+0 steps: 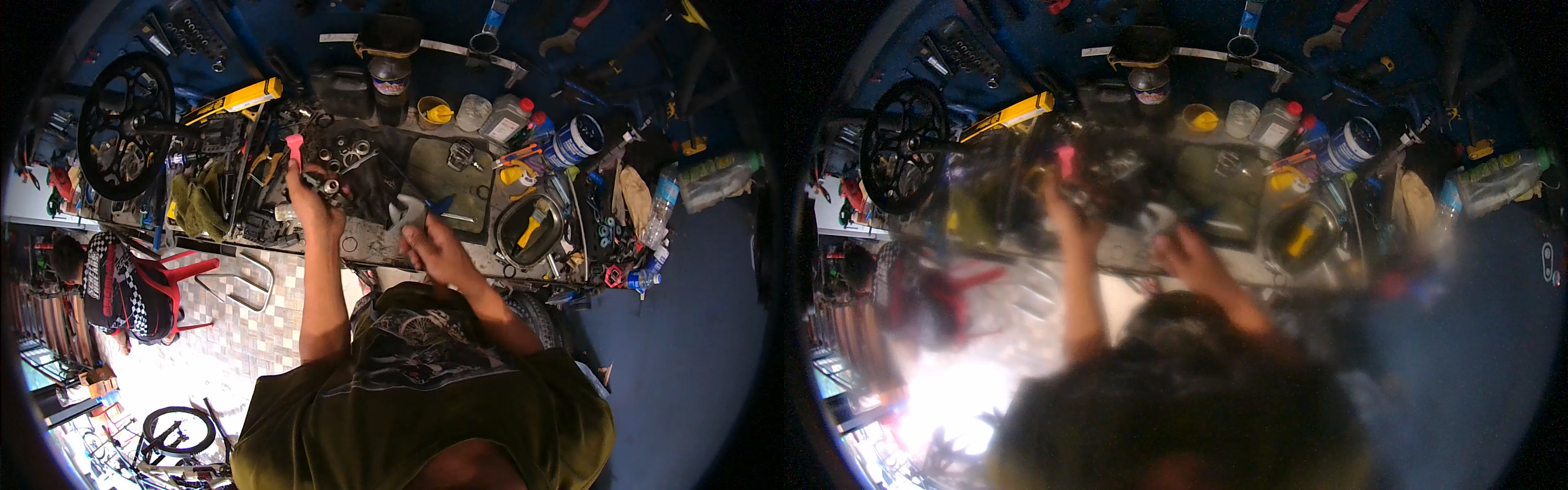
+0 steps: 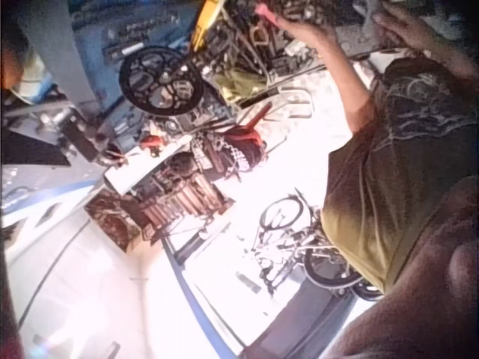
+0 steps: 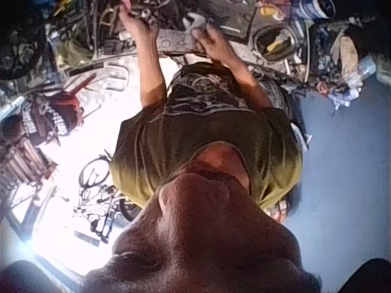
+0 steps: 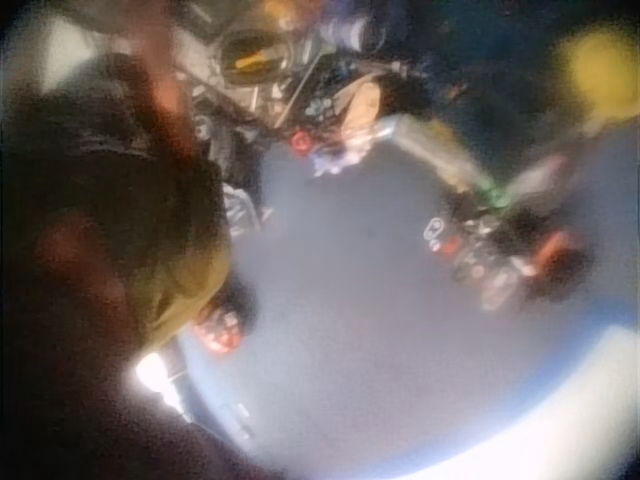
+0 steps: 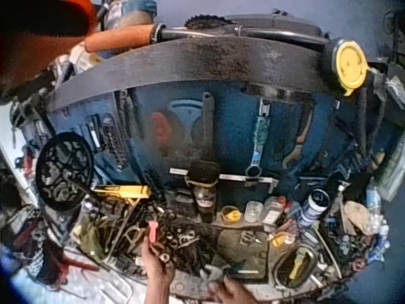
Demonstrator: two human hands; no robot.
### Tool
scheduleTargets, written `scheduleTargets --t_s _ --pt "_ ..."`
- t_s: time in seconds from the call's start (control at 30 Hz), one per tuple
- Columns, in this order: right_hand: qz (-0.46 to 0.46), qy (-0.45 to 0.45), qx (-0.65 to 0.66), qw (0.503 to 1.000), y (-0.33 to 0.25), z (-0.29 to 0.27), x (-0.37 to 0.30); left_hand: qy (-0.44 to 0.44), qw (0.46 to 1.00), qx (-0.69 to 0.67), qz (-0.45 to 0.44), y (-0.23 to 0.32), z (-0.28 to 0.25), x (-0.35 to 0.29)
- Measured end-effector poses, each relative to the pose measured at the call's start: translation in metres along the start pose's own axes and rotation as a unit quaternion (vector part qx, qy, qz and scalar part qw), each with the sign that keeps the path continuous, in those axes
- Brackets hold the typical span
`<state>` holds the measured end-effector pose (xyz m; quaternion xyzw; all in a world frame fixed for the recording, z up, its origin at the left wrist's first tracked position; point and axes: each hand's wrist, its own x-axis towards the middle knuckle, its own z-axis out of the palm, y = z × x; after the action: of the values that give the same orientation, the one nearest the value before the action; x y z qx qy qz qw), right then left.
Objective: The person assembles small mechanical components on a cluttered workbench. They use a screwdriver and adjustable wrench to tighten and fit parts together, handling the assembly with both hands throughout the clip.
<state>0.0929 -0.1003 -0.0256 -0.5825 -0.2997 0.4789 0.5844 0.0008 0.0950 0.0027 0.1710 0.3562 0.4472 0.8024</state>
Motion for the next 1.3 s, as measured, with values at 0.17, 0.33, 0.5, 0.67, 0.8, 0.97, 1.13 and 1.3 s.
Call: scheduleTargets --t_s 0.17,0.33,0.5,0.67,0.8,0.97,1.13,1.3 --pt "0.016 0.095 -0.318 0.943 0.05 -0.062 0.106 -0.053 0.995 0.081 -0.026 0.006 -0.032 -0.012" --pt "0.028 0.009 -0.504 0.863 0.02 -0.046 0.184 -0.09 0.991 0.091 -0.029 -0.008 -0.057 -0.023" --pt "-0.044 0.017 -0.576 0.816 0.04 -0.036 0.225 -0.084 0.984 0.159 -0.002 0.002 -0.056 -0.044" --pt "-0.144 0.079 -0.548 0.82 0.033 -0.028 0.225 -0.09 0.961 0.241 0.1 0.008 -0.071 -0.037" --pt "0.023 -0.122 -0.233 0.964 -0.022 -0.002 0.162 -0.079 0.903 0.373 0.2 0.028 -0.05 -0.054" --pt "0.178 -0.164 -0.061 0.968 -0.061 0.011 0.083 -0.202 0.747 0.519 0.362 0.039 -0.027 -0.062" --pt "0.148 -0.172 -0.006 0.974 -0.053 0.001 0.07 -0.356 0.62 0.551 0.431 0.051 -0.019 -0.055" --pt "-0.404 -0.029 -0.339 0.849 -0.038 0.005 0.061 -0.299 0.766 0.524 0.223 0.052 -0.014 -0.06"
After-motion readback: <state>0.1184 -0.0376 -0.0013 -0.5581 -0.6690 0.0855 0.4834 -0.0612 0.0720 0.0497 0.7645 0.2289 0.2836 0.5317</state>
